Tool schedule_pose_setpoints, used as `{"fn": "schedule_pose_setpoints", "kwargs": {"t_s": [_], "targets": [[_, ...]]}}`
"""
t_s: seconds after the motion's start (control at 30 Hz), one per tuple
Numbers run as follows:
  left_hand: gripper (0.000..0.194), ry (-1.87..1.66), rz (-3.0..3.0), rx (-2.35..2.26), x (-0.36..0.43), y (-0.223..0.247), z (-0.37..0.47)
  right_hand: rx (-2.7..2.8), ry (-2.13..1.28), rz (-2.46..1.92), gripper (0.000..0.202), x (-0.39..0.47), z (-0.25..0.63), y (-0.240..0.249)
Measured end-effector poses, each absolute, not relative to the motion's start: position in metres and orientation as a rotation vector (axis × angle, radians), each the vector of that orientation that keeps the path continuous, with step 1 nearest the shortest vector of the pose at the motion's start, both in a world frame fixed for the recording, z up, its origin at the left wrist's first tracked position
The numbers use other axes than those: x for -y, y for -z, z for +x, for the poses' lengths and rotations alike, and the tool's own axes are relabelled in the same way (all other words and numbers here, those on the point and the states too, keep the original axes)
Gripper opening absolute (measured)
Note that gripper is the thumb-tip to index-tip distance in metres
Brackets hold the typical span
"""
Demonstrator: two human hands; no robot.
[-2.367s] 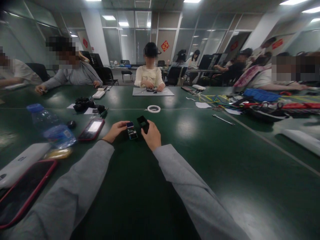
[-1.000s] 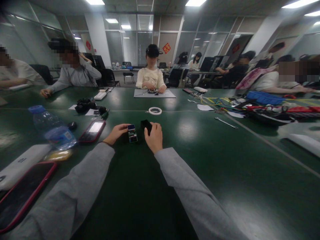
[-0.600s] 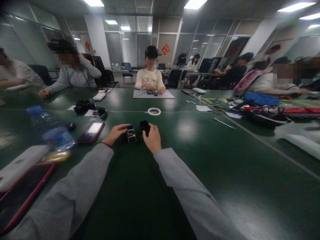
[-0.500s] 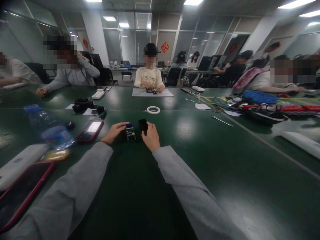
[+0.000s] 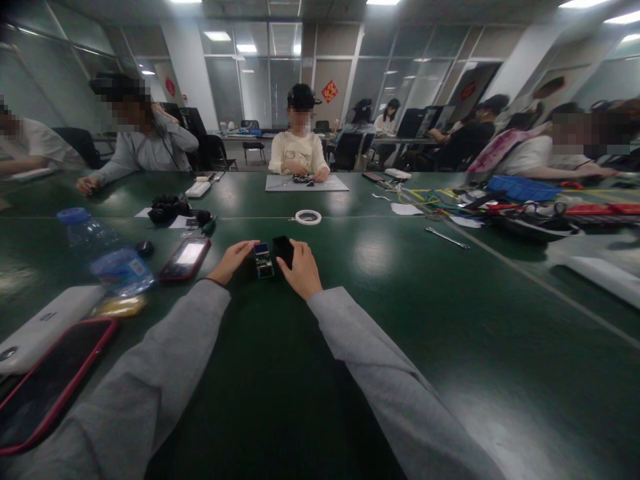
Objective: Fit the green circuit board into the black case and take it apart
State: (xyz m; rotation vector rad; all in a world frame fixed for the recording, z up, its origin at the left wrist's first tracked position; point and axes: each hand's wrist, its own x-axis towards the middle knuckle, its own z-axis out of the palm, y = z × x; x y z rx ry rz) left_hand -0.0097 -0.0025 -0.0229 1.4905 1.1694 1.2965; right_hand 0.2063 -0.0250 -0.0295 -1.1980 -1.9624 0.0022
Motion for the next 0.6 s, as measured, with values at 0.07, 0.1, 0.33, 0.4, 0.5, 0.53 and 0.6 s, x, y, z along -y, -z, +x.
{"fn": "schedule_pose_setpoints", "kwargs": {"t_s": [0.07,0.1,0.33,0.4,0.5,0.53,0.6], "targets": [[0.043,-1.294,1.476,-1.144,0.002,0.024,-0.01,1.978,0.007,-1.213,0.052,0.026,0.207,0.028],[0.044,-1.29,1.465,-1.131,0.002,0.025,-0.009,1.994,0.008,-1.216,0.051,0.027,0.207,0.028],[0.048,-1.277,1.437,-1.087,0.001,0.029,-0.008,2.029,-0.004,-1.211,0.048,0.028,0.202,0.032],[0.048,-1.279,1.439,-1.09,0.001,0.03,-0.009,2.008,-0.044,-1.2,0.049,0.024,0.207,0.034],[0.047,-1.278,1.451,-1.11,0.0,0.031,-0.011,1.932,-0.088,-1.221,0.051,0.019,0.249,0.032],[0.047,-1.276,1.46,-1.116,0.0,0.031,-0.011,1.88,-0.083,-1.265,0.052,0.021,0.276,0.03],[0.046,-1.273,1.472,-1.122,0.0,0.031,-0.012,1.712,-0.01,-1.438,0.057,0.037,0.345,0.021]]}}
